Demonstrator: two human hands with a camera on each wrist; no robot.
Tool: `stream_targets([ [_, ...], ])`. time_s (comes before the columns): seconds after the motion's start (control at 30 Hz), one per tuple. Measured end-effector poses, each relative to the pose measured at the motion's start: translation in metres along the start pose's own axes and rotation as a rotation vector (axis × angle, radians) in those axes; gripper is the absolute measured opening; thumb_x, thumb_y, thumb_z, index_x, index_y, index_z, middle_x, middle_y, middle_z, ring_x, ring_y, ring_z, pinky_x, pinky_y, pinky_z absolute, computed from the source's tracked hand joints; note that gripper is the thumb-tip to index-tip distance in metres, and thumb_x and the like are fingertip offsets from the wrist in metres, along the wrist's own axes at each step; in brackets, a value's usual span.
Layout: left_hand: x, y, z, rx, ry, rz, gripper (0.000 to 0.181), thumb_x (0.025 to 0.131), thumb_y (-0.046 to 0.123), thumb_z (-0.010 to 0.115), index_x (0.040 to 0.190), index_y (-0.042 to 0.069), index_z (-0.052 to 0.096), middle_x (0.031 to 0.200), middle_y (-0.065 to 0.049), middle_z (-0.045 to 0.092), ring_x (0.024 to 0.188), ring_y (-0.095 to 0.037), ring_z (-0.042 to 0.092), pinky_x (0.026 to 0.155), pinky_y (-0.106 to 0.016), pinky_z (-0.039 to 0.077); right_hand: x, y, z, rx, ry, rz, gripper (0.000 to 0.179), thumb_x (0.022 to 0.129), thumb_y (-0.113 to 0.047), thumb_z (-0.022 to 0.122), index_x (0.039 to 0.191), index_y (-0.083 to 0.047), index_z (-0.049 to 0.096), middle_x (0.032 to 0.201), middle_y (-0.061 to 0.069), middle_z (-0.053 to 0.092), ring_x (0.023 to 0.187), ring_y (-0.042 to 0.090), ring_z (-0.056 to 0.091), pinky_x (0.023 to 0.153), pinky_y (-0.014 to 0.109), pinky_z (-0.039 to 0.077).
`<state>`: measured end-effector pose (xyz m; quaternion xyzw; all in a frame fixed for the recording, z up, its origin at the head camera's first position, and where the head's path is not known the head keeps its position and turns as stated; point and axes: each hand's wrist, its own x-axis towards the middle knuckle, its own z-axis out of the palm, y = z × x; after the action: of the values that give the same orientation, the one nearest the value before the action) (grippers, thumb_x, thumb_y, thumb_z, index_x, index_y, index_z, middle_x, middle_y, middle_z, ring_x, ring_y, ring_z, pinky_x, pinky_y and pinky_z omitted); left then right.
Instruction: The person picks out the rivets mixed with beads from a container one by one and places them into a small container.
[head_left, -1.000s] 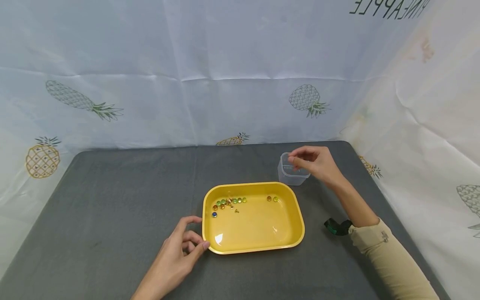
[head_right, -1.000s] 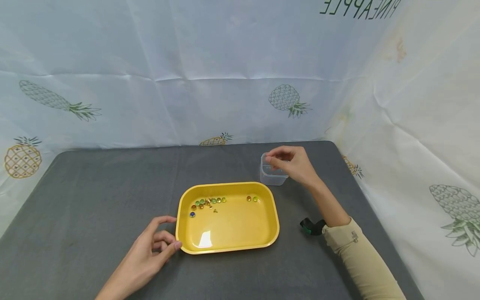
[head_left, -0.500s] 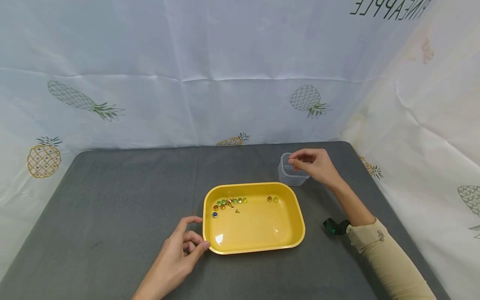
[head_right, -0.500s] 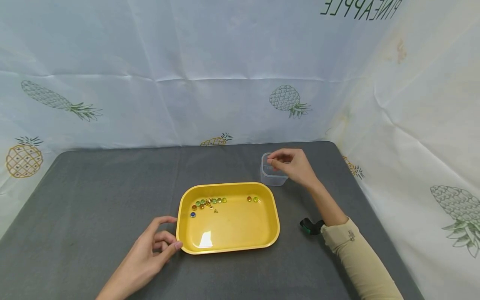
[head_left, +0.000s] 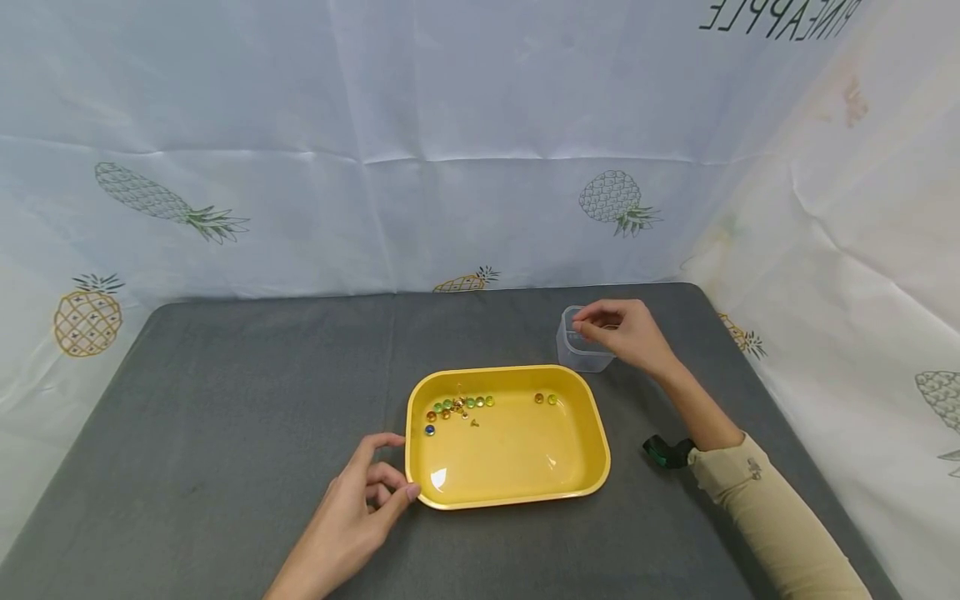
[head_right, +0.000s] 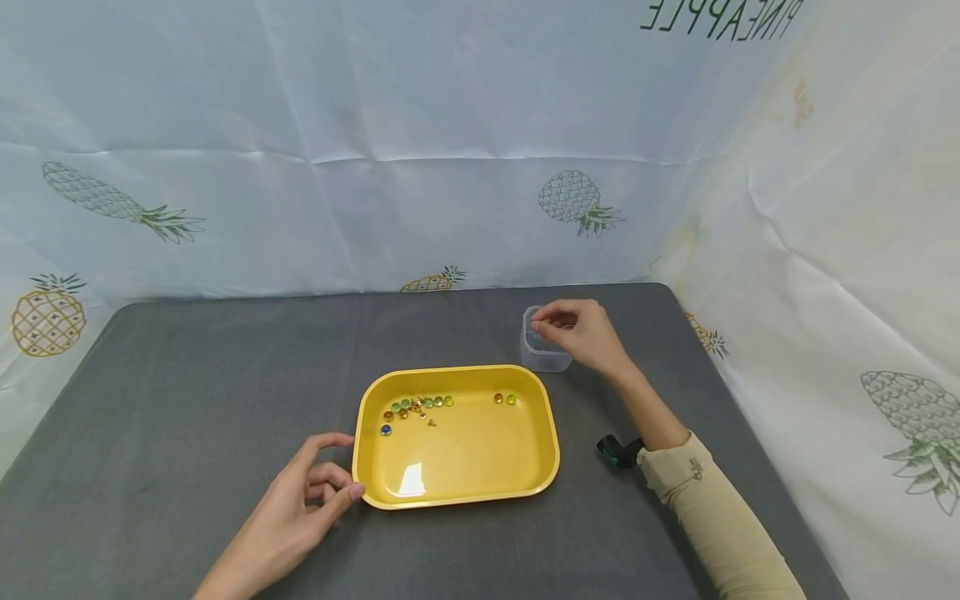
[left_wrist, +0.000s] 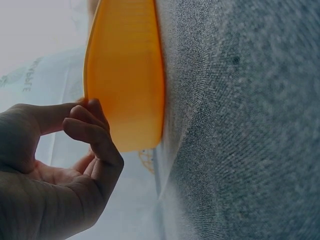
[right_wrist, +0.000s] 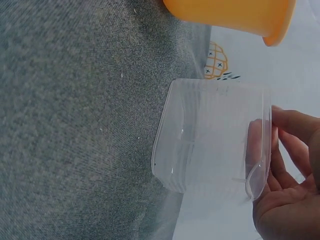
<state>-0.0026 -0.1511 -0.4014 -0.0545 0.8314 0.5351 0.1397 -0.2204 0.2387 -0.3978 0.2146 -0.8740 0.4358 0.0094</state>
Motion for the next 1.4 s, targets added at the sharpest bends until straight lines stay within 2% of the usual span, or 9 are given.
stream_targets([
  [0.4, -0.0005, 0.0001, 0.0000, 0.003, -0.003, -0.013, 0.059, 0.099, 0.013, 0.081, 0.148, 0.015, 0.050, 0.089, -0.002, 0.074, 0.061, -0.010, 0.059, 0.058, -0.024, 0.046, -0.0004, -0.0007, 0.0021, -0.051, -0.004, 0.014, 0.013, 0.100, -0.010, 0.079, 0.112, -0.005, 0.082, 0.102, 0.015, 0.081, 0.083, 0.012, 0.073, 0.076, 0.017, 0.058],
  [0.67, -0.0009, 0.0009, -0.0003, 0.002, -0.001, -0.007, 0.058, 0.099, 0.013, 0.081, 0.148, 0.015, 0.050, 0.089, -0.002, 0.074, 0.061, -0.009, 0.058, 0.058, -0.024, 0.045, -0.0003, -0.0008, 0.0036, -0.092, -0.004, 0.008, 0.013, 0.100, -0.010, 0.079, 0.111, -0.005, 0.082, 0.100, 0.014, 0.081, 0.082, 0.014, 0.074, 0.075, 0.016, 0.058],
  [1.1, -0.0010, 0.0006, -0.0007, -0.003, -0.003, 0.004, 0.058, 0.099, 0.014, 0.081, 0.147, 0.015, 0.050, 0.090, -0.002, 0.074, 0.061, -0.009, 0.058, 0.058, -0.024, 0.045, 0.0001, -0.0031, 0.0052, -0.116, -0.009, 0.005, 0.013, 0.099, -0.009, 0.080, 0.111, -0.005, 0.082, 0.102, 0.013, 0.081, 0.082, 0.010, 0.072, 0.076, 0.015, 0.058],
  [1.4, -0.0008, 0.0006, -0.0009, -0.002, -0.004, 0.004, 0.058, 0.098, 0.014, 0.081, 0.147, 0.015, 0.050, 0.090, -0.002, 0.074, 0.061, -0.009, 0.059, 0.057, -0.024, 0.045, -0.0003, -0.0035, 0.0050, -0.119, -0.015, 0.009, 0.014, 0.099, -0.007, 0.079, 0.112, -0.005, 0.081, 0.104, 0.013, 0.082, 0.084, 0.014, 0.074, 0.078, 0.014, 0.058],
])
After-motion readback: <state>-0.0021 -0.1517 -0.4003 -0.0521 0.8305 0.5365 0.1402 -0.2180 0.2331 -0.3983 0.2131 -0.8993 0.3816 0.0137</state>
